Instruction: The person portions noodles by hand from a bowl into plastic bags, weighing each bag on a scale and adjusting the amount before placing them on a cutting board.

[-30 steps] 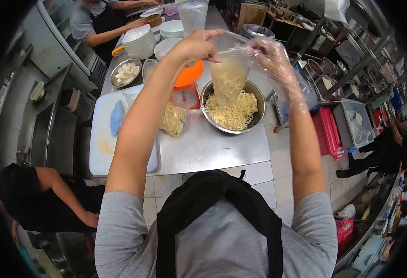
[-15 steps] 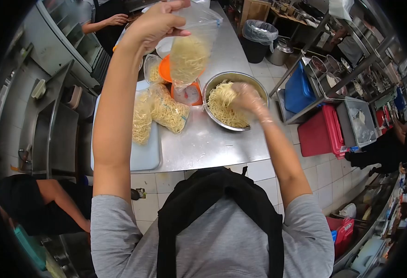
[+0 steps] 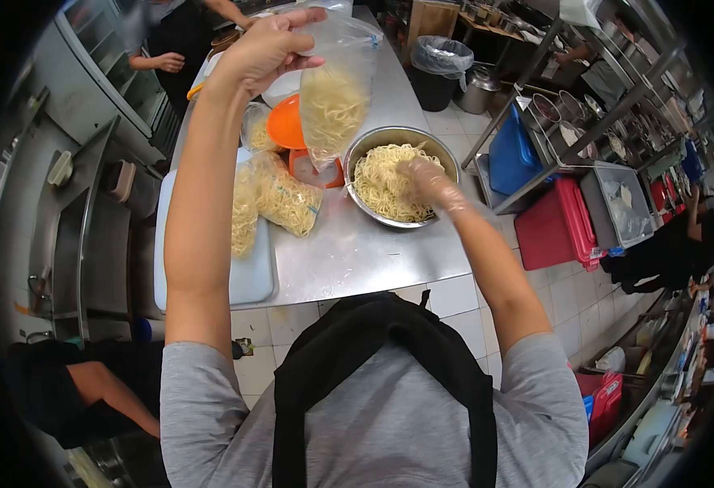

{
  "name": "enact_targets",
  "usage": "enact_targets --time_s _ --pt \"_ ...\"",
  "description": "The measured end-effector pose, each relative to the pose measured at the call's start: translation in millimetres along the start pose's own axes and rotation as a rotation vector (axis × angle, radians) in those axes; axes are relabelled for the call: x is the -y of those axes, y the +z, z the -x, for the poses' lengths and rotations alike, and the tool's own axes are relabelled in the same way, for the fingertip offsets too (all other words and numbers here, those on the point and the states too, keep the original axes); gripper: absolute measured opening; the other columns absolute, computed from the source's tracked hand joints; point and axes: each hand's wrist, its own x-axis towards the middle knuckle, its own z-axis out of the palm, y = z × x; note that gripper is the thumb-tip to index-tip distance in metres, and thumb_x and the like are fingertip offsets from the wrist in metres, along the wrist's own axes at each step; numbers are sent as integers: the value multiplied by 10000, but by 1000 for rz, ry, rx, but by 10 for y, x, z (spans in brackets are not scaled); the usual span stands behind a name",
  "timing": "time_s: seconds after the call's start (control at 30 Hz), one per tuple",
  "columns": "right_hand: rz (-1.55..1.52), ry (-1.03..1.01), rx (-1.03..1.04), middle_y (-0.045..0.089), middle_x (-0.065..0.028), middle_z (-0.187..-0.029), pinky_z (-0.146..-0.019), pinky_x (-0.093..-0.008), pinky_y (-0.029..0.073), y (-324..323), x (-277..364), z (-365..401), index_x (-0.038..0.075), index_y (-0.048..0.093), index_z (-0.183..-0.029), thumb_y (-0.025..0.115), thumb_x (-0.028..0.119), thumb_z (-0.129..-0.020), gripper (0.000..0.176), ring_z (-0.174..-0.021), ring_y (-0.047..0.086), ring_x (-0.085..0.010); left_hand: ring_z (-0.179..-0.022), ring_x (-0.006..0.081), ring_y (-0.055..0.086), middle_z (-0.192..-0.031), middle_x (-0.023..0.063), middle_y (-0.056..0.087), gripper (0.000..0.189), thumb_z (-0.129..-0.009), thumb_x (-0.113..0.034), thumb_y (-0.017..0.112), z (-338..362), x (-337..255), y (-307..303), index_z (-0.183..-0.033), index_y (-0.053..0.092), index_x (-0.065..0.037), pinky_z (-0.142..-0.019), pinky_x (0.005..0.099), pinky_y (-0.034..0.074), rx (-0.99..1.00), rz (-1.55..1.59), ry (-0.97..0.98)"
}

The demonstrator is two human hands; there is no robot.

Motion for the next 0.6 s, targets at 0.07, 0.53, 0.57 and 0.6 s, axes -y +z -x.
enact_targets --time_s 0.07,0.53,0.57,0.6 --pt "-125 89 18 630 -91 -850 -743 -317 466 -6 -96 -40 72 611 -947 689 135 -708 259 -830 587 -231 -506 5 397 -783 -33 470 615 -723 57 478 68 -61 102 -1321 336 16 -678 206 536 -17 -25 -39" --pt "-1060 -140 -343 621 -104 -917 -782 -312 464 -2484 453 -222 11 616 -870 619 243 -770 252 -852 596 -169 -534 -19 371 -1368 29 358 646 -711 62 472 166 99 343 -1333 303 28 -651 188 517 -4 26 -125" --pt "-1258 -323 -356 595 -75 -940 -894 -338 378 -2549 440 -140 43 613 -915 658 260 -697 311 -938 549 -198 -534 -19 371 -1368 29 358 646 -711 62 472 182 103 360 -1333 303 28 -651 188 517 -2 24 -122" --pt "-1267 -340 -390 595 -75 -941 -894 -339 379 -2674 474 -119 43 614 -916 658 262 -696 314 -940 549 -198 -566 -13 409 -1382 34 339 653 -709 70 472 194 104 386 -1335 291 37 -649 193 520 23 42 -126"
